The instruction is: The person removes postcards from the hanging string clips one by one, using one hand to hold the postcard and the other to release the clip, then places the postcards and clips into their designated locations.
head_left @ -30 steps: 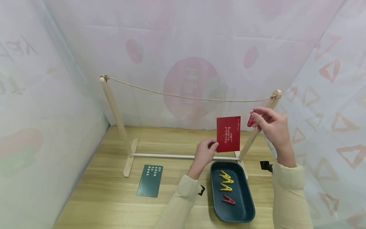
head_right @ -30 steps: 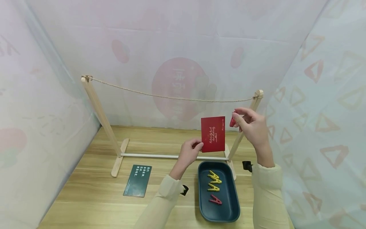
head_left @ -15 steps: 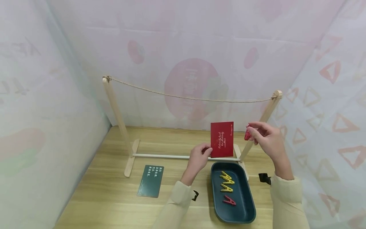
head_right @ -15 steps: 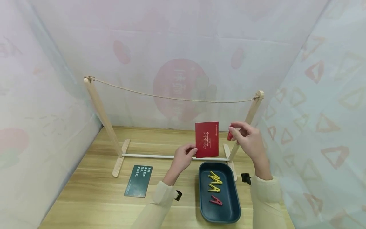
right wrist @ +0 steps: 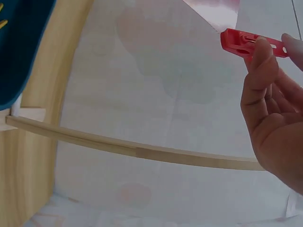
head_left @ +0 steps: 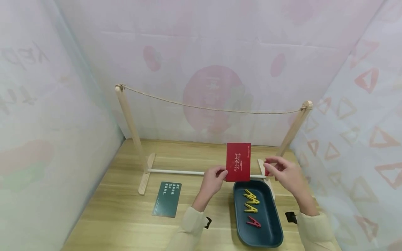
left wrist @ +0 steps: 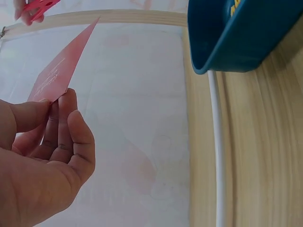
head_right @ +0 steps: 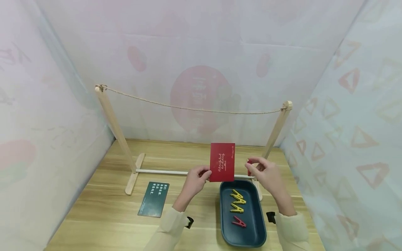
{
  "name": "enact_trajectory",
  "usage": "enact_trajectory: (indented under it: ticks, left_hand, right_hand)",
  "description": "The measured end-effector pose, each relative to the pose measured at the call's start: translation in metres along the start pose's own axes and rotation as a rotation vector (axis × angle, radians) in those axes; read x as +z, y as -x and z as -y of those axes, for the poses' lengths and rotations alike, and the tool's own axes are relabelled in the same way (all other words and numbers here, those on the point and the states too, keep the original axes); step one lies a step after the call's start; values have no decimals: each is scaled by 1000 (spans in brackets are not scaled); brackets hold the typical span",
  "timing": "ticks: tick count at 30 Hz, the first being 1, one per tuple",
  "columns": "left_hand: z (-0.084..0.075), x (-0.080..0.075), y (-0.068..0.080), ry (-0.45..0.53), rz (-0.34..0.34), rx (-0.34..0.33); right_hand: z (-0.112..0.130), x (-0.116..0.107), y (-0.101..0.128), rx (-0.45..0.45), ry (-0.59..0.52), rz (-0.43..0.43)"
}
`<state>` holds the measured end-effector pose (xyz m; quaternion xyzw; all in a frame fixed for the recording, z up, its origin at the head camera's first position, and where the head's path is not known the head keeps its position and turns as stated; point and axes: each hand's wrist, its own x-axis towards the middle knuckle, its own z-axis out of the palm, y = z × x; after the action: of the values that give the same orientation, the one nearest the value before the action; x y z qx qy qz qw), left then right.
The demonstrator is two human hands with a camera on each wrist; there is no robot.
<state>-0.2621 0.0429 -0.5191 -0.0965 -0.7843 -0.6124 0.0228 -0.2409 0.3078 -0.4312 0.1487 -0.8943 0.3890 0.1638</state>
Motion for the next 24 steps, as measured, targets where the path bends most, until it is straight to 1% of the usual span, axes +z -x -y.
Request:
enact_trajectory:
  ticks: [4,8,11,13,16,18,21,24]
  left_hand:
    - [9,-7,4,-2,-7,-43]
    - [17,-13,4,-16,-32,-54]
    - [20,-17,5,-25,-51,-55]
    - [21,-19,6,-29,-59,-70]
    - [25,-22,10,-37,-67,-91]
    - [30,-24,14,-39,-72,-110]
    - [39,-27,20,-36,-77,-142]
    - [46,-30,25,-39,-79,-167]
  right_hand:
    - [-8,13,13,53,6,28]
    - [-16,26,24,113,25,63]
    - [-24,37,34,127,32,105]
    - [-29,44,40,135,35,130]
    - [-34,55,50,147,48,182]
    - [-36,62,57,187,58,228]
    - [-40,73,69,222,88,293]
    - [-45,84,80,215,135,336]
